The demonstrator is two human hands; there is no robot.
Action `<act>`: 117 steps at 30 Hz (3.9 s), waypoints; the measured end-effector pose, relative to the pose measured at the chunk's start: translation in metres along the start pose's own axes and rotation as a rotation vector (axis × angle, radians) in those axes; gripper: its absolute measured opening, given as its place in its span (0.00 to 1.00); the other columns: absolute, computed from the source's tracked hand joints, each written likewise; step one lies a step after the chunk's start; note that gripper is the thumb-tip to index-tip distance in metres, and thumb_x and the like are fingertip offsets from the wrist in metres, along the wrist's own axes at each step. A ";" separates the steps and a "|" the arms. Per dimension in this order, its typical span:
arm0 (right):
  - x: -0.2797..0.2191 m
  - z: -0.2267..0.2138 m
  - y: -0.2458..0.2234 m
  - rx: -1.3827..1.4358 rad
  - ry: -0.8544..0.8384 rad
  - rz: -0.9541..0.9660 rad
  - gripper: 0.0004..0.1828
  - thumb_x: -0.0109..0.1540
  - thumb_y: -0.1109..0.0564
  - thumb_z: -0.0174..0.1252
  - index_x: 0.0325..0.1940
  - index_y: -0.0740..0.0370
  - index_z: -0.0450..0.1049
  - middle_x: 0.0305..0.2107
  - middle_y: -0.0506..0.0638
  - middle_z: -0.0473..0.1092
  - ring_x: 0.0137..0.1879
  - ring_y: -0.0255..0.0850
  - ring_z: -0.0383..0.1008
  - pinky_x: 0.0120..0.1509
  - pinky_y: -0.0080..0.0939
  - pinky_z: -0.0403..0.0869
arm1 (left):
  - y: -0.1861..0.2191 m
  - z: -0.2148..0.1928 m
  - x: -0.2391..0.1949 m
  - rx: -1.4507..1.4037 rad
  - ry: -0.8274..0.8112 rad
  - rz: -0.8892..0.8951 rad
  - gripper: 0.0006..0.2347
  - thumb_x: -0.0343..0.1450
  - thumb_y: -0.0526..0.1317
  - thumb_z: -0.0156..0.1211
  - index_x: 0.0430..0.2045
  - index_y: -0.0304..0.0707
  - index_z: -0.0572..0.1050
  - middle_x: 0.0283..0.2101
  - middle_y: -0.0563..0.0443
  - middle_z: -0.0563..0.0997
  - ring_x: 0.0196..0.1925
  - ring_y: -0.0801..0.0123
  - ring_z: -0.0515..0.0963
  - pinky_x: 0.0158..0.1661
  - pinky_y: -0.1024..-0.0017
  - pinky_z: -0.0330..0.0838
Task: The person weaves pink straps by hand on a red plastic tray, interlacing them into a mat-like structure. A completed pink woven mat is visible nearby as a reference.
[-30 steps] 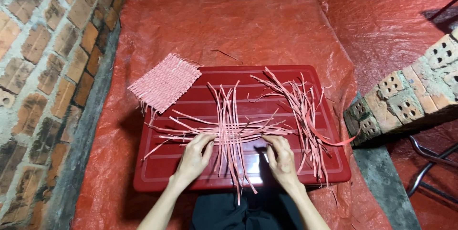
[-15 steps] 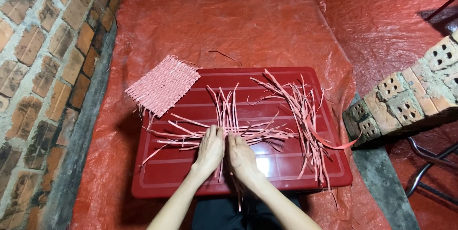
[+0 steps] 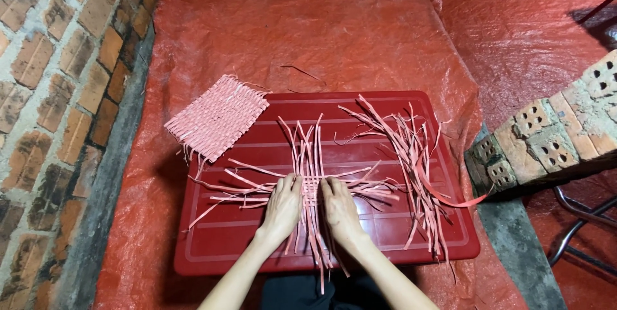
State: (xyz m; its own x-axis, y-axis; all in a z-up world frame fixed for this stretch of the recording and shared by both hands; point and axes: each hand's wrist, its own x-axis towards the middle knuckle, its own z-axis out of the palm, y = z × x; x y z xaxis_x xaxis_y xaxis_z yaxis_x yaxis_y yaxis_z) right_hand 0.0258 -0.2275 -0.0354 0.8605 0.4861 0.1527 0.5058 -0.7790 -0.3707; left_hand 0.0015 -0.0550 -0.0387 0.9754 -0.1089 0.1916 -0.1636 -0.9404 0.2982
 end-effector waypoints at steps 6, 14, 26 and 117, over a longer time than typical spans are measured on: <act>-0.007 -0.009 -0.009 -0.047 -0.010 -0.025 0.26 0.63 0.60 0.36 0.67 0.62 0.60 0.54 0.57 0.61 0.60 0.51 0.60 0.56 0.46 0.67 | 0.004 -0.010 -0.002 -0.044 -0.005 0.012 0.19 0.68 0.36 0.51 0.55 0.34 0.69 0.54 0.38 0.69 0.51 0.51 0.71 0.45 0.61 0.69; -0.001 0.006 -0.011 -0.167 -0.003 -0.049 0.27 0.62 0.61 0.38 0.67 0.62 0.60 0.54 0.58 0.59 0.58 0.51 0.60 0.55 0.46 0.65 | 0.002 0.000 -0.004 0.009 -0.017 0.017 0.18 0.68 0.36 0.50 0.55 0.38 0.70 0.54 0.38 0.68 0.49 0.53 0.70 0.44 0.62 0.70; 0.001 0.005 -0.018 -0.196 -0.070 0.010 0.32 0.59 0.62 0.39 0.70 0.61 0.54 0.55 0.58 0.57 0.61 0.51 0.57 0.62 0.47 0.60 | 0.003 0.003 -0.003 0.040 -0.076 0.017 0.21 0.67 0.35 0.49 0.58 0.37 0.66 0.57 0.35 0.66 0.48 0.52 0.69 0.44 0.62 0.68; -0.038 -0.046 -0.030 0.298 0.066 -0.004 0.30 0.54 0.68 0.50 0.62 0.65 0.65 0.50 0.61 0.67 0.56 0.57 0.69 0.60 0.51 0.70 | 0.013 0.011 -0.014 0.091 0.021 -0.026 0.24 0.66 0.37 0.52 0.60 0.41 0.63 0.57 0.37 0.66 0.49 0.54 0.68 0.44 0.62 0.65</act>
State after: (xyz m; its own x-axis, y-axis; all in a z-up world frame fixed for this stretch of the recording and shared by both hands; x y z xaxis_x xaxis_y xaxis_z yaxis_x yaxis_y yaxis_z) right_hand -0.0192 -0.2406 0.0120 0.8655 0.4548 0.2099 0.4773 -0.6219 -0.6208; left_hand -0.0127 -0.0693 -0.0481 0.9756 -0.0783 0.2051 -0.1233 -0.9683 0.2171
